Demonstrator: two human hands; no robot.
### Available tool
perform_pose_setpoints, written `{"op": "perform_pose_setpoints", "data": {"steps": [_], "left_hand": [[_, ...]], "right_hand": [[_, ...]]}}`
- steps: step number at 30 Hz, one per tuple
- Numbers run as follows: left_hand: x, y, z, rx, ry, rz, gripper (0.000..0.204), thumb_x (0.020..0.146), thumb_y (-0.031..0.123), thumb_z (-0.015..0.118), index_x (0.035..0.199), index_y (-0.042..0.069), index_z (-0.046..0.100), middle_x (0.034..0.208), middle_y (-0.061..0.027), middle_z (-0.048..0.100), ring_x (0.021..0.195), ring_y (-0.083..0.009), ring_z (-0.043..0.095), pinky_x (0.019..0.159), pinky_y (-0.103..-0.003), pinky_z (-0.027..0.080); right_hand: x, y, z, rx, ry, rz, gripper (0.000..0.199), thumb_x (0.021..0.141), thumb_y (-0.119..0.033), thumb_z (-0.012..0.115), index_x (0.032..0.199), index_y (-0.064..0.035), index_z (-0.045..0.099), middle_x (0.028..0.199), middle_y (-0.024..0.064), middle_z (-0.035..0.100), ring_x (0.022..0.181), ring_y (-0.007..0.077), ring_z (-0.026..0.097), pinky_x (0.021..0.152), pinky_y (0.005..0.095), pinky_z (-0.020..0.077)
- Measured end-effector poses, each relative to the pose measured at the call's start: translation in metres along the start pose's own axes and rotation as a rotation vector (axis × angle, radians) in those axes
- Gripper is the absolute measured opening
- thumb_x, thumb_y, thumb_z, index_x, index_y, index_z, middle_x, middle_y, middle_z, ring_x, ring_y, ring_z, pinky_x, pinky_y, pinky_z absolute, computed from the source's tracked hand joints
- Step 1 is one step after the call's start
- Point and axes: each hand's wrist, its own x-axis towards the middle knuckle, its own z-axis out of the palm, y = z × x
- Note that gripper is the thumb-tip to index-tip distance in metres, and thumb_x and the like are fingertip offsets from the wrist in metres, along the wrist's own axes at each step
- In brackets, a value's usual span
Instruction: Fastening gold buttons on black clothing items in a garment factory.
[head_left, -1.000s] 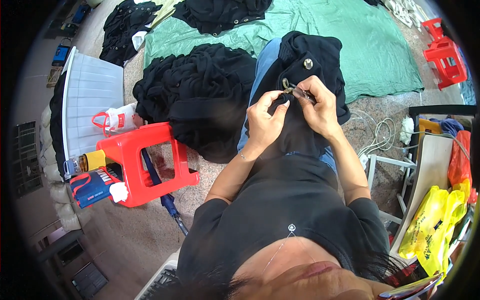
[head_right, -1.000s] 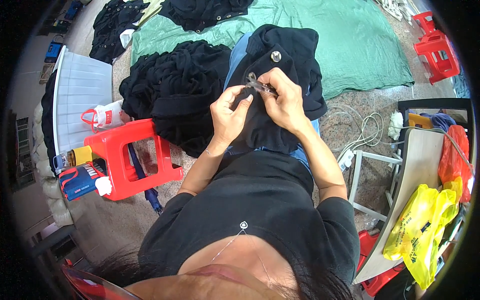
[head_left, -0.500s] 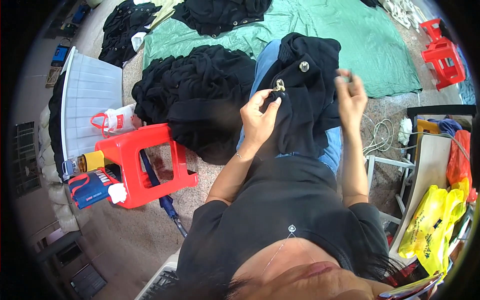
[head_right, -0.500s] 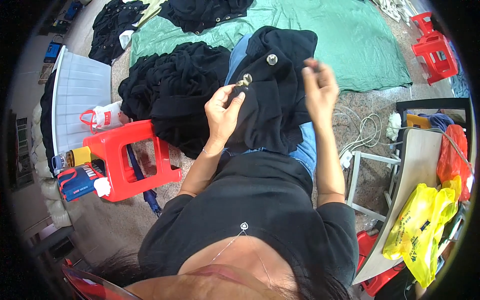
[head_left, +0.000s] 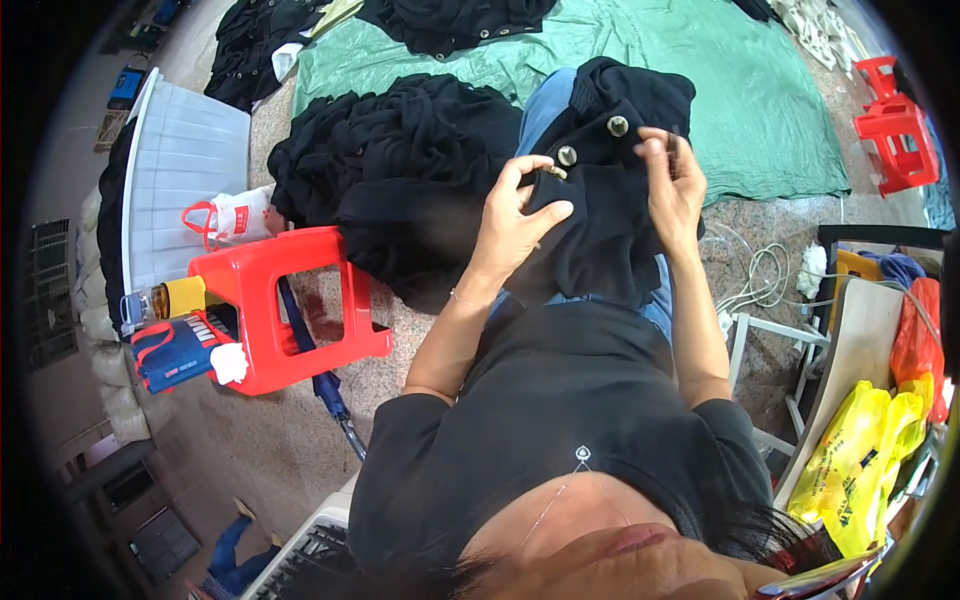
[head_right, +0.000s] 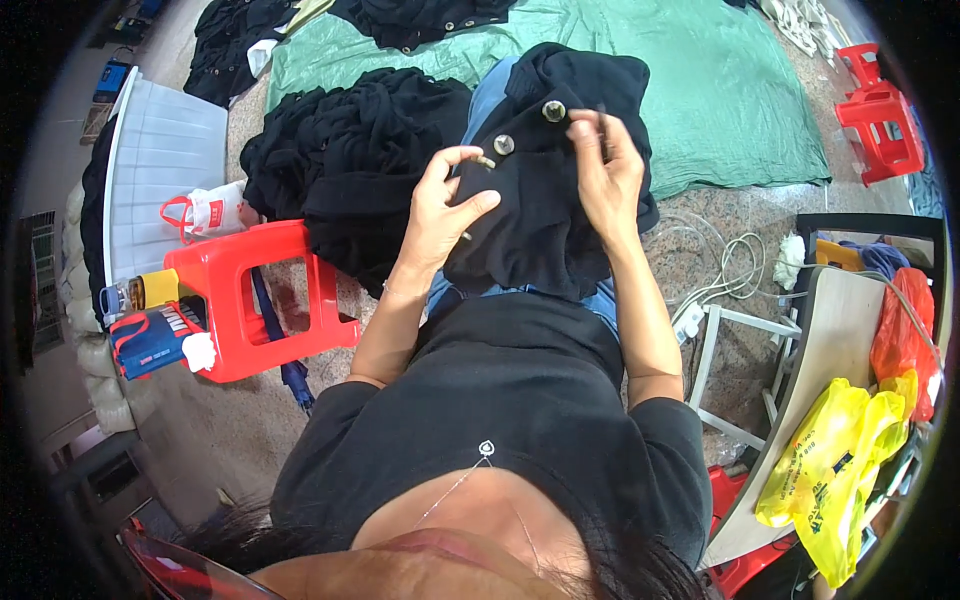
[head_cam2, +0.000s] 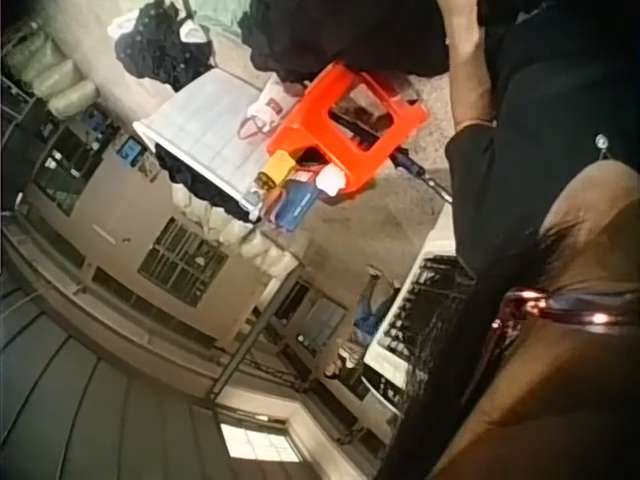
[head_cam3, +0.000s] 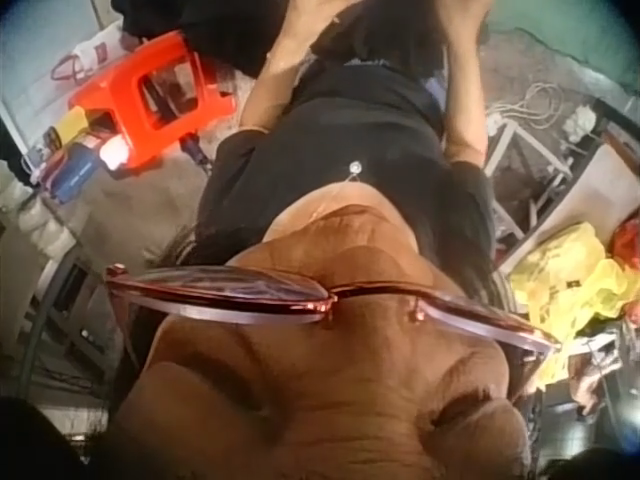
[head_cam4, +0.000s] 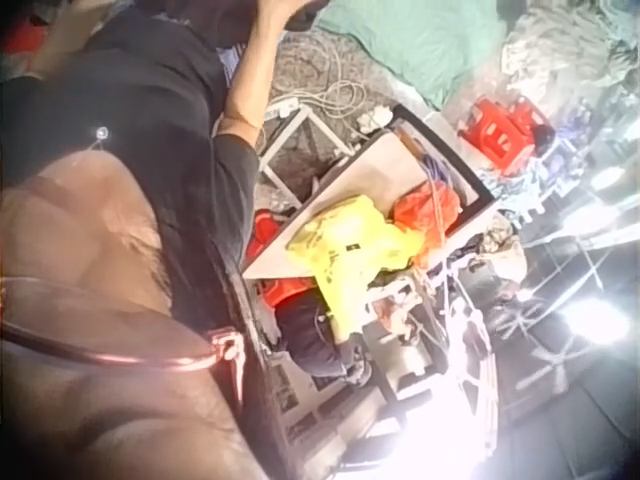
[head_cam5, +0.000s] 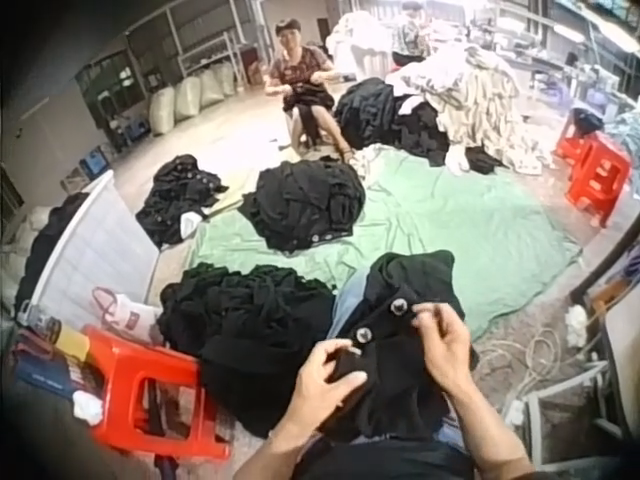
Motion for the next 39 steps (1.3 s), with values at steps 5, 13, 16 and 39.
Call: {"op": "perform_pose_setpoints", "data": {"steps": [5,13,16,39], "left_hand": [[0.006,0.017,0.006,-0.194,-0.040,-0.026,0.042,0.093,0.007,0.066,0.128,0.005,0.042,0.094,-0.0046,0.064,0.086,-0.0070,0.060,0.072,-0.020,0.048],[0.002,0.007,-0.014,-0.080,-0.221,-0.279,0.026,0.095,0.012,0.064,0.118,0.000,0.063,0.090,0.0047,0.062,0.076,-0.0004,0.052,0.063,-0.017,0.042],[0.005,0.024,0.014,-0.150,-0.210,-0.146,0.027,0.090,0.003,0.068,0.116,-0.003,0.064,0.093,0.0024,0.063,0.084,-0.0050,0.059,0.077,-0.020,0.049],[0.020,-0.006,0.024,-0.003,-0.147,0.057,0.017,0.100,0.012,0.057,0.110,0.000,0.062,0.082,0.0087,0.050,0.070,0.0019,0.037,0.059,-0.016,0.029]], "right_hand": [[-0.014,-0.015,0.009,0.450,-0.679,0.152,0.061,0.082,-0.008,0.076,0.138,-0.0036,0.051,0.127,0.0053,0.059,0.121,0.0142,0.052,0.103,0.0309,0.0404],[0.019,-0.015,-0.039,0.288,-0.211,0.063,0.010,0.090,-0.003,0.069,0.100,-0.0007,0.067,0.094,0.0002,0.067,0.085,0.0056,0.060,0.079,0.0203,0.0468],[0.032,-0.039,-0.041,0.201,-0.192,-0.056,0.009,0.091,-0.005,0.068,0.100,-0.0005,0.067,0.090,-0.0016,0.066,0.083,0.0041,0.058,0.075,0.0185,0.0455],[-0.002,-0.040,-0.043,-0.542,-0.263,-0.609,0.028,0.078,-0.019,0.077,0.104,-0.0103,0.070,0.074,0.0038,0.056,0.063,0.0195,0.056,0.057,0.0319,0.0442]]}}
